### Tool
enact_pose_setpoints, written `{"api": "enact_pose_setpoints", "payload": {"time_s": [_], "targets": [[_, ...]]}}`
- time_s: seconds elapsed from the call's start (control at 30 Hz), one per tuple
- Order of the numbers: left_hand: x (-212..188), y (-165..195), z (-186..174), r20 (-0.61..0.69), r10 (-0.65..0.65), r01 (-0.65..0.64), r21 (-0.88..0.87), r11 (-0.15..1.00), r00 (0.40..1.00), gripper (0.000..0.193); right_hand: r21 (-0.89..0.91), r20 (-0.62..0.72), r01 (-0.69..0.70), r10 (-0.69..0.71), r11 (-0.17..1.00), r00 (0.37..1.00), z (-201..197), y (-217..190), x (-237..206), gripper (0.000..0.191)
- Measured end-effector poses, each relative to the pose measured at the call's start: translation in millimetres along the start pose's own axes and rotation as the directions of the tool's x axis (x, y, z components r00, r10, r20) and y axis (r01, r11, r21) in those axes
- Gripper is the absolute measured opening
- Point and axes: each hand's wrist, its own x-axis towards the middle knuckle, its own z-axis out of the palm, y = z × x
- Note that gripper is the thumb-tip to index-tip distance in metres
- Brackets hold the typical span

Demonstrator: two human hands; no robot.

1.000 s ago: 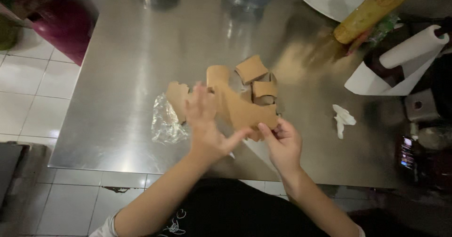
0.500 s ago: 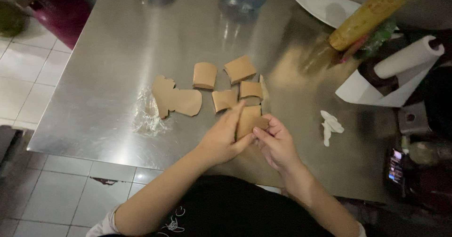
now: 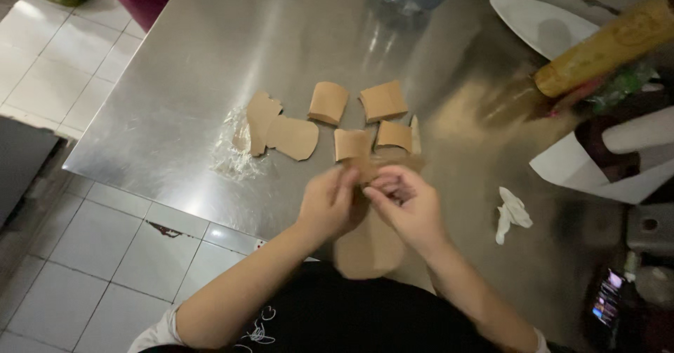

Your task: The person assembles flat cardboard pieces into small containers by folding and interlocking tabs. They handle multiple pieces, fold them into shape, and place finished units on a stainless steel table. The person also briefly wipes the table surface with a tissue.

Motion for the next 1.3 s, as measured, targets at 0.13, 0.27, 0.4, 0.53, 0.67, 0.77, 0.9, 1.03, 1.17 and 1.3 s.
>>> {"api": "enact_pose_setpoints", "payload": {"time_s": [0.13, 0.27, 0.4, 0.53, 0.67, 0.77, 0.9, 1.03, 1.17, 1.3], "targets": [[1.7, 2.8, -11.7, -0.288, -0.143, 0.089, -0.191, 0.977, 0.947, 0.028, -0.543, -0.223, 0.276, -0.453, 0.793, 0.863, -21.4, -30.6, 12.5, 0.044], [3.2, 3.6, -22.9, -0.215, -0.17, 0.086, -0.351, 0.932, 0.962, 0.026, -0.085, -0.049, -0.035, 0.031, 0.996, 0.998, -22.3, -20.0, 30.1, 0.036], [-0.6, 12.4, -14.4, 0.083, -0.325, 0.287, -0.702, 0.652, 0.942, 0.028, -0.11, -0.084, 0.049, -0.059, 0.993, 0.995, -14.2, -5.0, 24.2, 0.017], [-17.9, 39.6, 3.6, 0.12, -0.134, 0.179, -0.699, 0.693, 0.984, 0.063, -0.497, -0.089, 0.207, -0.287, 0.843, 0.954, -25.8, -29.1, -2.9, 0.016], [-24.2, 64.1, 1.5, 0.166, 0.01, 0.096, -0.614, 0.783, 0.986, 0.082, -0.66, -0.06, 0.232, -0.358, 0.715, 0.932, -22.4, -55.0, -7.2, 0.027], [-18.9, 73.3, -5.3, 0.28, 0.131, 0.069, -0.605, 0.793, 0.951, 0.115, -0.704, -0.007, 0.25, -0.358, 0.665, 0.934, -15.2, -60.5, -0.7, 0.027], [-10.6, 74.1, -7.0, 0.336, 0.31, -0.233, -0.251, 0.939, 0.889, 0.157, -0.586, -0.036, 0.186, -0.255, 0.788, 0.966, -10.8, -54.2, 0.5, 0.014], [-4.5, 69.0, 0.1, 0.3, 0.504, -0.461, -0.205, 0.863, 0.81, 0.163, -0.188, -0.042, 0.083, -0.093, 0.979, 0.995, -17.9, -44.1, 4.7, 0.025], [8.0, 65.4, 5.2, 0.315, 0.542, -0.497, -0.216, 0.841, 0.779, 0.149, -0.028, -0.033, 0.073, -0.074, 0.997, 0.997, -29.8, -35.4, 10.7, 0.02], [17.7, 79.0, 8.8, 0.323, 0.536, -0.515, -0.156, 0.843, 0.78, 0.107, 0.354, -0.036, -0.088, 0.107, 0.931, 0.994, -39.9, -26.5, 5.2, 0.017]]}}
